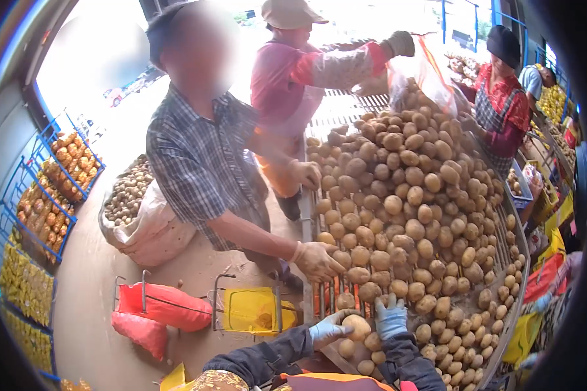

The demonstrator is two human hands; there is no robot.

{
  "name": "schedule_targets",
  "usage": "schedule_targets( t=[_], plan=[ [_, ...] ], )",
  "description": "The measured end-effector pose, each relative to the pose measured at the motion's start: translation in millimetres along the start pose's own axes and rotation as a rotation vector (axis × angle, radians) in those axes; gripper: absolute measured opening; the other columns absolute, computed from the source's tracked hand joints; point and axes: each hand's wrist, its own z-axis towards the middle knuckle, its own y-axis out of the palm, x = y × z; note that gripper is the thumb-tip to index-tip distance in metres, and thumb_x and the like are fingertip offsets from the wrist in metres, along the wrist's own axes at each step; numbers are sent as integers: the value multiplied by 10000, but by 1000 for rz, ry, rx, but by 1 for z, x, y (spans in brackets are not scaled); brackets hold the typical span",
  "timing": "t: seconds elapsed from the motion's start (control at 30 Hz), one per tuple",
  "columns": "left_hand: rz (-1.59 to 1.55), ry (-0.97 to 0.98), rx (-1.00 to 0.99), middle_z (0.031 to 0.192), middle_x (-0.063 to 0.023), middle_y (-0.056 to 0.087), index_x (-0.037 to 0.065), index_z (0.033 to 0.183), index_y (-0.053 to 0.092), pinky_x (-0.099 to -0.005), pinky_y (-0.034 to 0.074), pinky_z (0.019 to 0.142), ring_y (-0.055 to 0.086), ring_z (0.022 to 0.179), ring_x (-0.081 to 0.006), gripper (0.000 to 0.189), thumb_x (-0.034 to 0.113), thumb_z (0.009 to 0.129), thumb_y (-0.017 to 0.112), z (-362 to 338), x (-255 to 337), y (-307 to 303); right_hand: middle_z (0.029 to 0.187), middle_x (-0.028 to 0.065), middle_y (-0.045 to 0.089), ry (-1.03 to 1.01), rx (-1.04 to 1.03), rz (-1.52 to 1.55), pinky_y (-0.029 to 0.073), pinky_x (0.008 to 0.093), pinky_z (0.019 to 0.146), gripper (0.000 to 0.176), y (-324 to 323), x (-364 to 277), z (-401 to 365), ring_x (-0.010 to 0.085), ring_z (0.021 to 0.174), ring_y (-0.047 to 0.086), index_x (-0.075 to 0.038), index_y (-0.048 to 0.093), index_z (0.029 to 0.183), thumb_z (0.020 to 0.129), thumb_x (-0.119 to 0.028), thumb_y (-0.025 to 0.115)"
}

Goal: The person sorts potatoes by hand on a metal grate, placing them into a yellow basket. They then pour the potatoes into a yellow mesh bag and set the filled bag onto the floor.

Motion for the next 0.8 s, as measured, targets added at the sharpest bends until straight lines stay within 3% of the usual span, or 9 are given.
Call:
schedule_targets(
  t=[0.07,0.17,0.2,0.27,0.33,0.37,0.53,0.67,0.8],
  plan=[
    [-290,37,1,1201,-143,572,63,1320,421,-415,444,1009,579,1119,-250,685,356,808,767,4,42,-9,1154,154,502,-45,63,215,460,492,836,287,-15,4,7,410,1033,522,-175,625,1011,735,-209,701],
    [-359,134,147,1125,-150,604,88,1264,471,-430,472,967,603,1065,-249,600,407,828,733,22,96,-17,1038,153,520,58,184,600,459,452,877,427,-16,-1,15,380,1015,532,-110,571,1010,642,-177,777],
    [-79,166,271,1102,-159,612,94,1230,492,-418,479,952,613,1042,-258,554,404,833,723,33,110,-28,1021,158,526,179,230,902,461,441,888,476,-20,-6,18,372,1012,534,-85,557,1032,625,-175,787],
    [194,188,401,1079,-168,621,99,1197,513,-406,486,936,622,1020,-267,509,401,838,712,55,142,-36,1039,177,530,21,276,774,459,428,909,599,-70,-17,56,360,1027,537,-35,531,1130,610,-172,795],
    [1402,204,432,1089,-178,626,63,1175,536,-384,489,922,627,1031,-300,435,307,846,683,83,169,-29,1056,175,542,-183,329,605,458,436,904,631,-91,-20,118,358,1033,538,-42,535,1191,628,-177,785],
    [1395,194,434,1089,-178,626,63,1175,536,-384,489,922,627,1031,-300,435,307,846,683,95,174,-24,1024,169,569,-173,230,526,464,430,866,535,-101,-22,150,374,994,548,-59,569,1146,645,-138,739],
    [1722,-253,576,1132,-197,641,19,1002,661,-393,492,911,614,1092,-330,331,263,779,664,161,176,-37,1157,195,557,-110,-271,147,416,446,968,459,-93,-46,265,356,1127,506,-121,661,1088,777,-459,644],
    [1644,-491,223,988,-229,684,30,1029,692,-401,536,809,675,960,-309,394,304,747,674,150,217,-26,1213,161,545,-93,-412,206,433,445,977,464,-82,-54,272,341,1178,507,-117,651,1117,798,-454,638],
    [1746,-414,5,1007,-223,673,51,1098,655,-414,521,831,660,973,-316,463,335,734,687,126,169,-25,1204,163,575,-212,-611,202,440,425,974,518,-104,-45,231,324,1163,532,-92,671,1102,758,-478,662]
  ],
)
